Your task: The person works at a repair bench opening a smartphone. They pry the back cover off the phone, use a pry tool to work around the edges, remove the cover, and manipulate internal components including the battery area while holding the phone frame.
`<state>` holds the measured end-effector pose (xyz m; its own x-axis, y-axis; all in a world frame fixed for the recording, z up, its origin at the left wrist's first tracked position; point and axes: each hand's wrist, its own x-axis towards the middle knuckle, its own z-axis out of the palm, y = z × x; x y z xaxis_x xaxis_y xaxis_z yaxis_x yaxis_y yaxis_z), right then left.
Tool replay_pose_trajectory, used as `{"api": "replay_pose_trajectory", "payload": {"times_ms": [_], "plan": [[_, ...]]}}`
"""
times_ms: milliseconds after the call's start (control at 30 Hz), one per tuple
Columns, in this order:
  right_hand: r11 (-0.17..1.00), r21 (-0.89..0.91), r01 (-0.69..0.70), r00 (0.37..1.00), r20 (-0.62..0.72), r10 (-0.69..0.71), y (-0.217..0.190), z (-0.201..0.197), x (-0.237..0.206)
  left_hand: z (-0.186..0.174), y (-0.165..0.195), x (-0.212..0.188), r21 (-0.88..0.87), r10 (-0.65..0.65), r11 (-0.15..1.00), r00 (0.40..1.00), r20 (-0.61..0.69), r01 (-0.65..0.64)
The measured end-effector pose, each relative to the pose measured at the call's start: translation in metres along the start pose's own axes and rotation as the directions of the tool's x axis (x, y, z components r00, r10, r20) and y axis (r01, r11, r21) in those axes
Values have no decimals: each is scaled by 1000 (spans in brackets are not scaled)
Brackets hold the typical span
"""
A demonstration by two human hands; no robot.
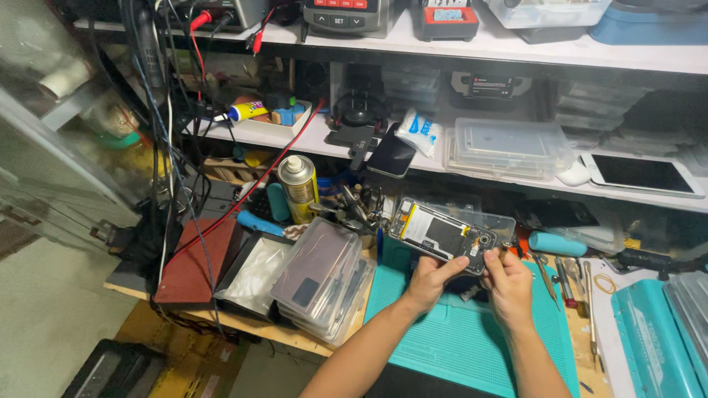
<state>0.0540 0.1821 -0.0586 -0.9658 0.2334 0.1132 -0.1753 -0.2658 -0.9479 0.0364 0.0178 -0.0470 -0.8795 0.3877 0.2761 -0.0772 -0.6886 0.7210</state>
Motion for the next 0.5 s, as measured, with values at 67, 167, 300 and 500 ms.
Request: {"api": "replay_pose_trajectory", "payload": {"times_ms": [67,167,300,500], "plan": [[1000,-12,25,999,-27,-25,-1,3,-3,2,-5,-1,14,-13,1000,999,-39,13],[997,-65,29,993,-108,-36,-1,5,-4,-3,-12,-3,140,22,990,998,-57,-14],[936,-208,284,928,-186,-323,-3,-4,-4,-5,-24,-3,484,158,875,954,-254,-16],[985,-81,154,958,-233,-169,-18,-25,-6,-13,-16,7,159,224,969,945,-237,-190]]}}
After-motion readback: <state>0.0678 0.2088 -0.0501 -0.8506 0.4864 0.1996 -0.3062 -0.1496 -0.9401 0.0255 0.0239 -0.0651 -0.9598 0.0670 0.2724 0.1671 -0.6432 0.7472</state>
